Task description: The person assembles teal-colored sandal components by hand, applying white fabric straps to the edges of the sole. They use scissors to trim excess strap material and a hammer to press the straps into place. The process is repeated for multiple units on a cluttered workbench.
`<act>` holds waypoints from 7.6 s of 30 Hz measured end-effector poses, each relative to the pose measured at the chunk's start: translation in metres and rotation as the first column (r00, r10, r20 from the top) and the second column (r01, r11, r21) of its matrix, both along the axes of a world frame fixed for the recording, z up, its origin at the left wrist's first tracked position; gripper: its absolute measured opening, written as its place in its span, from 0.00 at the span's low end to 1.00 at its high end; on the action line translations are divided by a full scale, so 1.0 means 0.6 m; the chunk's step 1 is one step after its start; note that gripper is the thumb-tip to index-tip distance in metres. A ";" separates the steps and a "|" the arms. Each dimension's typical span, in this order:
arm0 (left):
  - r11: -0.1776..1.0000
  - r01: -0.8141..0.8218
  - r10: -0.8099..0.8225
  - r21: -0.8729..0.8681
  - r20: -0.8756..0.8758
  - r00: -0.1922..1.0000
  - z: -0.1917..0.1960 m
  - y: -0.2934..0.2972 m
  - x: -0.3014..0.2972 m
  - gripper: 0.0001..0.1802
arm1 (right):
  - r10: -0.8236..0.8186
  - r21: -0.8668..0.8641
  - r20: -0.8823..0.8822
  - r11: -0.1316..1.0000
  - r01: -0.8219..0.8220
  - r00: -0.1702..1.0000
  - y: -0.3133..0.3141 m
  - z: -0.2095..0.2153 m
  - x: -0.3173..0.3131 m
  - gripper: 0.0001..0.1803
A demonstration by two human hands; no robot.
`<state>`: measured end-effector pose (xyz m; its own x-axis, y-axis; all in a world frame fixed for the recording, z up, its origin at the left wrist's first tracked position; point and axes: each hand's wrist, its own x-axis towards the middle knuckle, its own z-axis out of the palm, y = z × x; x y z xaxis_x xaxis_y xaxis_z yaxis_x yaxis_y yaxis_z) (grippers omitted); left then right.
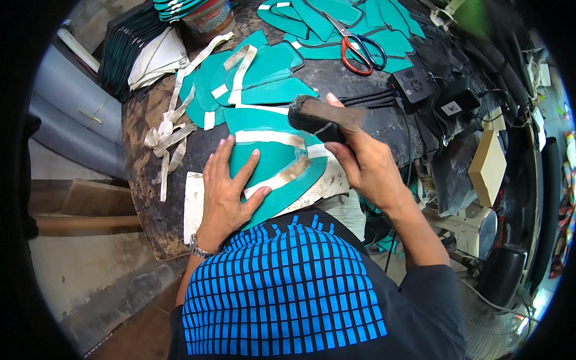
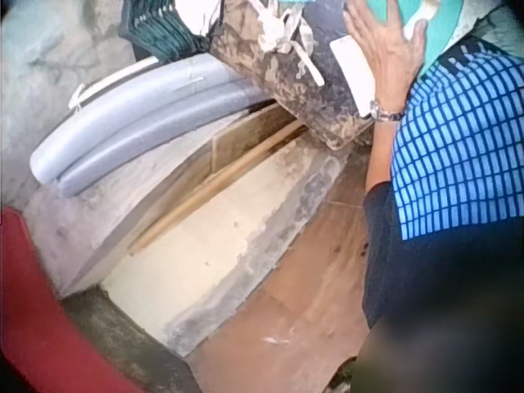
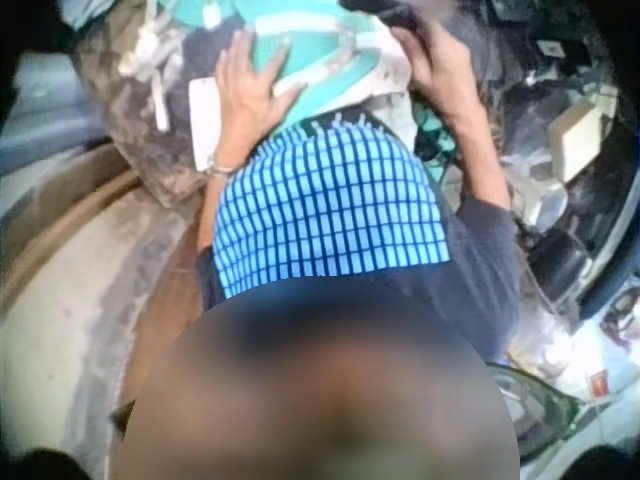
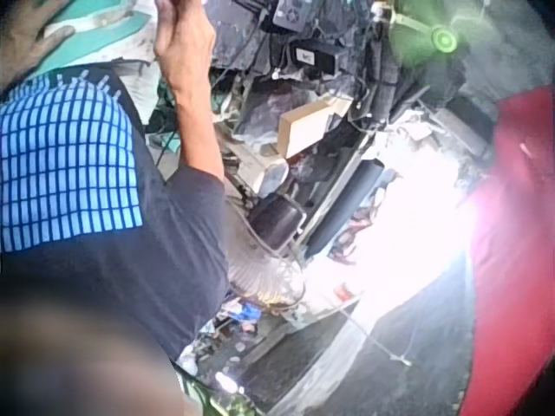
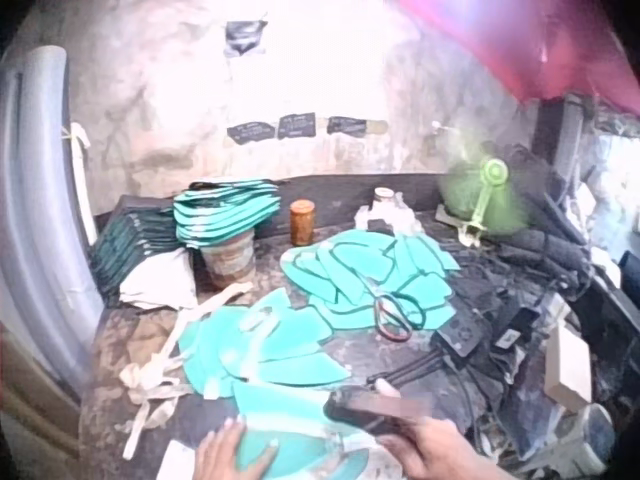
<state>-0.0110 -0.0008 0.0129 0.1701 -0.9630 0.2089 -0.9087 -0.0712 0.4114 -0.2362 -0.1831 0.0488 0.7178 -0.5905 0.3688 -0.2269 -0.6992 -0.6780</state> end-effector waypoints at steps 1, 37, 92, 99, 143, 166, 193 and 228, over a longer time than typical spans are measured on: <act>1.000 -0.017 0.017 -0.023 -0.005 1.000 -0.001 0.001 -0.001 0.37 | 0.051 -0.004 0.023 0.999 -0.051 0.998 0.001 0.002 0.000 0.30; 0.994 0.018 -0.041 -0.111 -0.204 0.978 -0.004 0.014 0.021 0.28 | -0.033 -0.040 -0.289 0.999 0.023 0.957 -0.029 -0.009 0.100 0.28; 0.982 0.163 -0.126 -0.096 -0.975 0.185 0.107 -0.029 0.232 0.33 | 0.576 0.457 -0.489 0.809 -0.369 0.655 -0.044 0.080 0.218 0.50; 0.983 0.175 -0.092 -0.059 -0.978 0.189 0.095 -0.024 0.240 0.36 | 0.564 0.432 -0.386 0.810 -0.398 0.730 -0.045 0.079 0.219 0.32; 0.934 0.284 -0.345 -0.215 -0.341 0.875 0.000 -0.067 -0.055 0.14 | -0.041 0.668 -0.062 0.741 0.072 0.997 0.014 -0.041 -0.001 0.06; 0.917 0.369 -0.370 -0.149 0.019 0.929 -0.002 -0.070 -0.080 0.36 | -0.398 -0.402 -0.303 0.877 0.262 0.866 -0.159 -0.083 0.067 0.21; 0.938 0.266 -0.322 -0.223 -0.272 0.907 0.002 -0.060 -0.062 0.16 | -0.068 -0.125 -0.189 0.991 0.044 0.980 0.032 -0.019 -0.108 0.33; 0.996 -0.007 -0.001 -0.093 -0.087 0.996 -0.012 0.016 0.029 0.29 | -0.192 -0.309 -0.366 0.948 0.076 0.911 0.056 0.003 -0.006 0.36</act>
<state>0.0062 0.0090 0.0056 0.1945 -0.9394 0.2824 -0.8691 -0.0316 0.4937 -0.2398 -0.1493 0.0504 0.7588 -0.6040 0.2436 -0.5347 -0.7913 -0.2965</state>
